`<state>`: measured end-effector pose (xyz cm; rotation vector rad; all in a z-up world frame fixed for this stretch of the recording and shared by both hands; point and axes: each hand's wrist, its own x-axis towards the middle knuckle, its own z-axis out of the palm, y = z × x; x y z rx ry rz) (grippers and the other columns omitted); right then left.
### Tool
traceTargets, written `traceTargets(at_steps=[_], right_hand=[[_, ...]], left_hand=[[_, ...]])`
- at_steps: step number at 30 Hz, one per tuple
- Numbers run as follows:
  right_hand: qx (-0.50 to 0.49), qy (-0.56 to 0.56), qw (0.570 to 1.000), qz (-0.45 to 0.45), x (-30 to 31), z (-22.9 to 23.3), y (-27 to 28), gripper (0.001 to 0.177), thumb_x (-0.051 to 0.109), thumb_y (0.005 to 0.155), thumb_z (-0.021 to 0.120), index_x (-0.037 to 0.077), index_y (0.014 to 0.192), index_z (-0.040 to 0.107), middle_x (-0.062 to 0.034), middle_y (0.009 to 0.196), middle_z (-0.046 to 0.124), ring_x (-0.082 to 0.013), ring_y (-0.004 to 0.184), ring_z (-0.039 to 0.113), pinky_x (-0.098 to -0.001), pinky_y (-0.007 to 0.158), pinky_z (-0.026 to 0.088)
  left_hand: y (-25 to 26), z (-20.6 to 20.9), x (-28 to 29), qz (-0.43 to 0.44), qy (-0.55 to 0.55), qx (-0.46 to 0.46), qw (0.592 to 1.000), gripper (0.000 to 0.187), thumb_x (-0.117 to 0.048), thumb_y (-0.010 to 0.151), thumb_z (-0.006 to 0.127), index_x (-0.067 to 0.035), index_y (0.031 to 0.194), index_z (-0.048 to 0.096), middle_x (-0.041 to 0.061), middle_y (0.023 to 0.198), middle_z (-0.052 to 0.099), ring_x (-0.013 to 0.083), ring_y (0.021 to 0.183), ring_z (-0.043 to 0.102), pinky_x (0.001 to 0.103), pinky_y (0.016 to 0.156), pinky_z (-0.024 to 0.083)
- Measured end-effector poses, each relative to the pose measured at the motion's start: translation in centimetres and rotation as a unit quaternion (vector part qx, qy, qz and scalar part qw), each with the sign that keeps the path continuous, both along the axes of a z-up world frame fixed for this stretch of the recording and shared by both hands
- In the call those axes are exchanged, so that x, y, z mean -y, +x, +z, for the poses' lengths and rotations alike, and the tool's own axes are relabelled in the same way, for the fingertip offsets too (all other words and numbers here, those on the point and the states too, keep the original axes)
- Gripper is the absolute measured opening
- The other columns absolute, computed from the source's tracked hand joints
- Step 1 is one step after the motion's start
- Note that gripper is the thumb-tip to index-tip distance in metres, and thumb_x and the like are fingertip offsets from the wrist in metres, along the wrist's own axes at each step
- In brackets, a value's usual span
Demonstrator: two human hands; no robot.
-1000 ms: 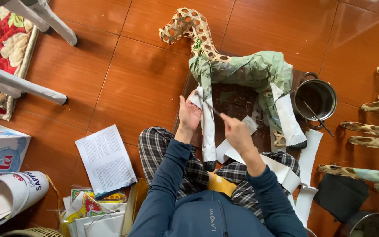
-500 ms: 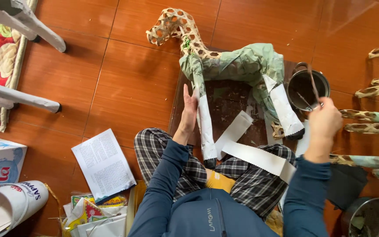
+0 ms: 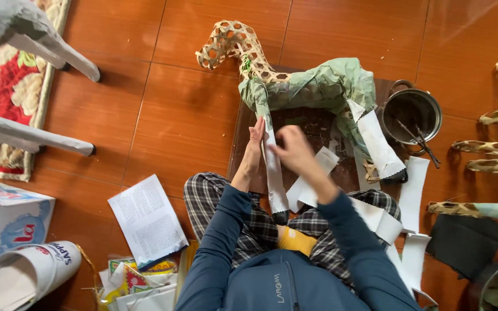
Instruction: Applying paper strips with adhesive to a giraffe-shaped frame to create a papier-mâché sculpture
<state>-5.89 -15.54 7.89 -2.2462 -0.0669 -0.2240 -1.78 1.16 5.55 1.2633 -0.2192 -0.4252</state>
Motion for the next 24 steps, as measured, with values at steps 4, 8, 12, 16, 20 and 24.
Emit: traceTargets(at_steps=[4,8,12,16,20,24], right_hand=[[-0.069,0.1,0.982,-0.146,-3.8,-5.7,3.1,0.03,0.034,0.106,0.065,0.005,0.106,0.066,-0.0211,0.111,0.065,-0.0479,0.11,0.068,-0.0572,0.092,0.055],[-0.145,0.176,0.943,-0.244,-3.6,-10.4,3.3,0.025,0.04,0.099,0.075,0.015,0.098,0.076,-0.0079,0.089,0.073,-0.0242,0.087,0.074,-0.0407,0.075,0.056],[-0.117,0.4,0.874,-0.249,-5.3,-8.9,1.9,0.027,0.028,0.101,0.07,0.005,0.116,0.069,-0.0111,0.103,0.067,-0.0186,0.099,0.062,-0.036,0.088,0.051],[-0.241,0.599,0.738,-0.197,-5.5,-10.7,0.3,0.046,0.047,0.108,0.068,0.007,0.13,0.074,-0.0102,0.118,0.077,-0.0207,0.103,0.072,-0.0452,0.093,0.06],[-0.26,0.634,0.708,-0.17,-4.2,-9.3,1.9,0.047,0.048,0.11,0.062,0.007,0.131,0.072,-0.0157,0.119,0.077,-0.0272,0.104,0.074,-0.0502,0.092,0.061],[-0.312,0.711,0.613,-0.143,-3.5,-7.6,0.1,0.049,0.049,0.115,0.05,0.009,0.135,0.068,-0.0282,0.12,0.075,-0.042,0.106,0.078,-0.0616,0.091,0.063]], left_hand=[[1.9,-1.4,-1.2,-0.04,0.081,0.029,0.995,0.09,-0.07,0.113,-0.004,-0.011,0.179,0.013,0.021,0.182,0.02,0.0402,0.169,0.004,0.058,0.137,-0.003],[2.9,-3.2,-0.9,-0.072,0.267,-0.016,0.961,0.071,-0.079,0.11,0.034,-0.04,0.169,0.043,0.008,0.183,0.022,0.0372,0.165,0.022,0.049,0.138,0.018],[4.6,-5.6,-0.6,-0.044,0.408,0.492,0.768,0.049,-0.033,0.12,0.039,-0.005,0.132,0.077,0.017,0.143,0.071,0.032,0.152,0.052,0.045,0.134,0.032],[5.1,-7.4,1.1,0.004,0.448,0.52,0.727,0.052,-0.052,0.117,0.045,-0.014,0.122,0.08,0.008,0.13,0.079,0.0301,0.142,0.063,0.049,0.122,0.048],[7.6,-8.2,2.2,-0.003,0.463,0.514,0.722,0.058,-0.056,0.116,0.042,-0.019,0.094,0.081,0.001,0.108,0.08,0.0223,0.136,0.064,0.043,0.118,0.045],[6.1,-5.4,0.4,0.039,0.264,0.371,0.889,0.027,-0.032,0.112,0.048,-0.02,0.108,0.071,0.006,0.111,0.071,0.0292,0.121,0.065,0.044,0.107,0.052]])
